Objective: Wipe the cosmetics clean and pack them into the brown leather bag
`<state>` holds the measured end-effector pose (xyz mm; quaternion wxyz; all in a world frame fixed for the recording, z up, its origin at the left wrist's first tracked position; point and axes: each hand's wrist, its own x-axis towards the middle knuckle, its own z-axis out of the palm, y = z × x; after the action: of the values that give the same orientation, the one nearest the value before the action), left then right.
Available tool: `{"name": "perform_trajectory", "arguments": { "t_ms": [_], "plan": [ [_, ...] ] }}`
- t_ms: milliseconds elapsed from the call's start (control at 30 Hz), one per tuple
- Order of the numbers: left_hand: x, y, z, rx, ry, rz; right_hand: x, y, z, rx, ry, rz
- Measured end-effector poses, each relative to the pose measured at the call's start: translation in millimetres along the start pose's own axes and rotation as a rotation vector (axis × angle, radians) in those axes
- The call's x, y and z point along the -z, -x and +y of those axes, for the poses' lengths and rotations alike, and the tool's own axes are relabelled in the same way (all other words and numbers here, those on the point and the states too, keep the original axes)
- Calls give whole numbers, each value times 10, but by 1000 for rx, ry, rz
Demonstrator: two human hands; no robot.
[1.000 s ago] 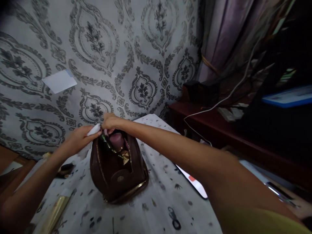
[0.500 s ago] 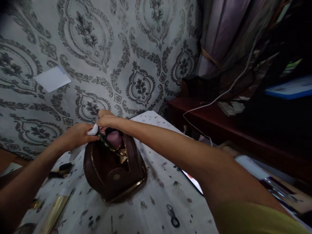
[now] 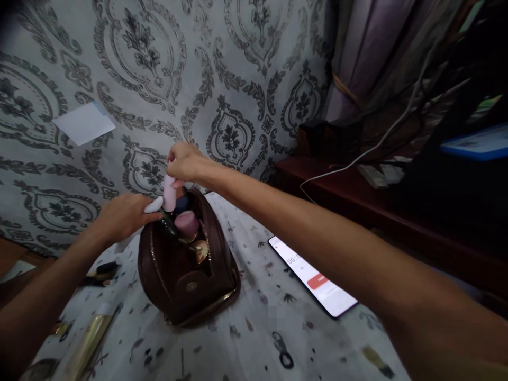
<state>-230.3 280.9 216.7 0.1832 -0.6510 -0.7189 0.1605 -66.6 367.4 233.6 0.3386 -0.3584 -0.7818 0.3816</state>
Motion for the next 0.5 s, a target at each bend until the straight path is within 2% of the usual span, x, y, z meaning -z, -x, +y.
{"name": "perform_trajectory", "arguments": {
  "t_ms": [233, 500],
  "plan": [
    [92, -25, 45, 56, -21, 15, 277, 274, -69, -29, -63, 9],
    [98, -128, 52, 63, -68, 67, 227, 430, -127, -83, -101, -142]
  ]
}}
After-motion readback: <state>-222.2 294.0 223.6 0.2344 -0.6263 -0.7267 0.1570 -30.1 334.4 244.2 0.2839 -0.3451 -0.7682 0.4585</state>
